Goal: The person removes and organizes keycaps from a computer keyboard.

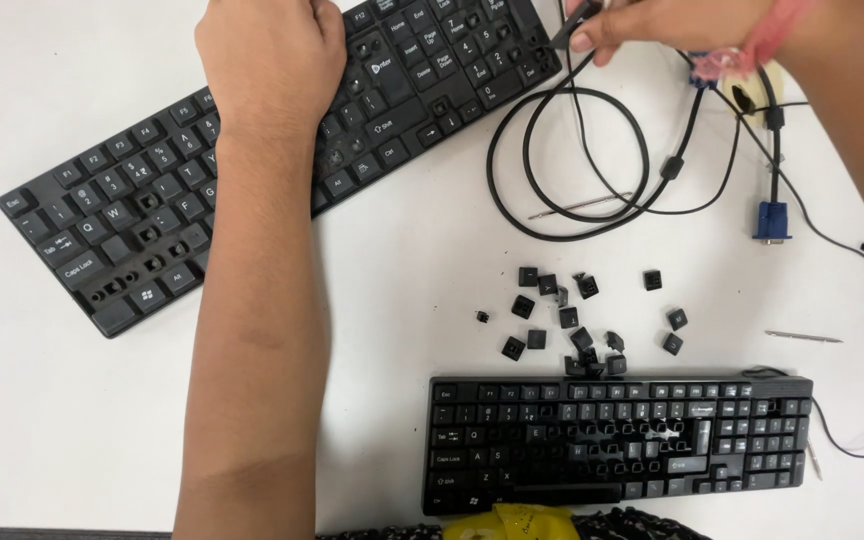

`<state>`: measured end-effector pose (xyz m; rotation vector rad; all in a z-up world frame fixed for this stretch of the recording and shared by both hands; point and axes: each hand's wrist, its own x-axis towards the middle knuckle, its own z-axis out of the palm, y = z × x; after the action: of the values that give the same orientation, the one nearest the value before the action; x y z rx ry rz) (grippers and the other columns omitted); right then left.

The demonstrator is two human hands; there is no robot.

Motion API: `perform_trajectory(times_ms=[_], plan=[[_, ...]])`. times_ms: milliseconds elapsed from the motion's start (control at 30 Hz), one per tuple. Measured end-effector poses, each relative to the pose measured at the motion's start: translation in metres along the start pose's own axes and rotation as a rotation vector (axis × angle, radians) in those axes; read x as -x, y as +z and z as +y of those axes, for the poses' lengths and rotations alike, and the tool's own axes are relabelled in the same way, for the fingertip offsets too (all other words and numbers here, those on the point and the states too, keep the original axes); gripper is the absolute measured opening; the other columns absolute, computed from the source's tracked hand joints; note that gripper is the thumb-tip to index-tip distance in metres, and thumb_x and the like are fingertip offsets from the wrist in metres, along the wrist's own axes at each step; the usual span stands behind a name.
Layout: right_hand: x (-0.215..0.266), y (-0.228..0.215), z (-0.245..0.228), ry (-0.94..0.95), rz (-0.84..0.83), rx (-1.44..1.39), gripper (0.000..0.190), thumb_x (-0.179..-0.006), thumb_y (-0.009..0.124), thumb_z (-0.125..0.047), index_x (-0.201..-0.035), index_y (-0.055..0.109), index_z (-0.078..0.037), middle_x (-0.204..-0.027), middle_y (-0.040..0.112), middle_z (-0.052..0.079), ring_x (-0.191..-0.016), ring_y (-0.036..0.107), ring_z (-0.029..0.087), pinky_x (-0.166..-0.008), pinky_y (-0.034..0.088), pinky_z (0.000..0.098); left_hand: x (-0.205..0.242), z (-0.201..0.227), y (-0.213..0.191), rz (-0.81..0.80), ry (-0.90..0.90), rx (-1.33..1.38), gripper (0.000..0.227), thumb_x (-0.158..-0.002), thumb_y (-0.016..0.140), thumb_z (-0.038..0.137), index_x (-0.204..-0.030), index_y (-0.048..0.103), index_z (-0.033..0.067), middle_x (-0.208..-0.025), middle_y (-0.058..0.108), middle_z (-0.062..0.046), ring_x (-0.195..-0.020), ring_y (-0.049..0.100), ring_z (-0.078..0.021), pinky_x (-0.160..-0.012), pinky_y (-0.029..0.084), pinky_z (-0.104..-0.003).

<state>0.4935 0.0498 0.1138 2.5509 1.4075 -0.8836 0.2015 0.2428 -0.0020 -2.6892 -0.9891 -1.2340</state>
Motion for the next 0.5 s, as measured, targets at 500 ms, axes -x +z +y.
perform_trajectory(times_ms=[500], plan=[[0.257,0.069,0.015,-0.37,-0.014,-0.654,0.03,-0.085,0.084,-0.009,-0.113,0.08,0.0,-0.095,0.081,0.011,-0.087,0.082,0.017,-0.08,0.063,0.0325,-0.022,0.042,-0.09,0.064,0.159,0.269,0.012,-0.09,0.067,0.002,-0.08,0.062,-0.0024,-0.07,0.06,-0.01,-0.06,0.056,-0.0245,-0.059,0.046,-0.036]])
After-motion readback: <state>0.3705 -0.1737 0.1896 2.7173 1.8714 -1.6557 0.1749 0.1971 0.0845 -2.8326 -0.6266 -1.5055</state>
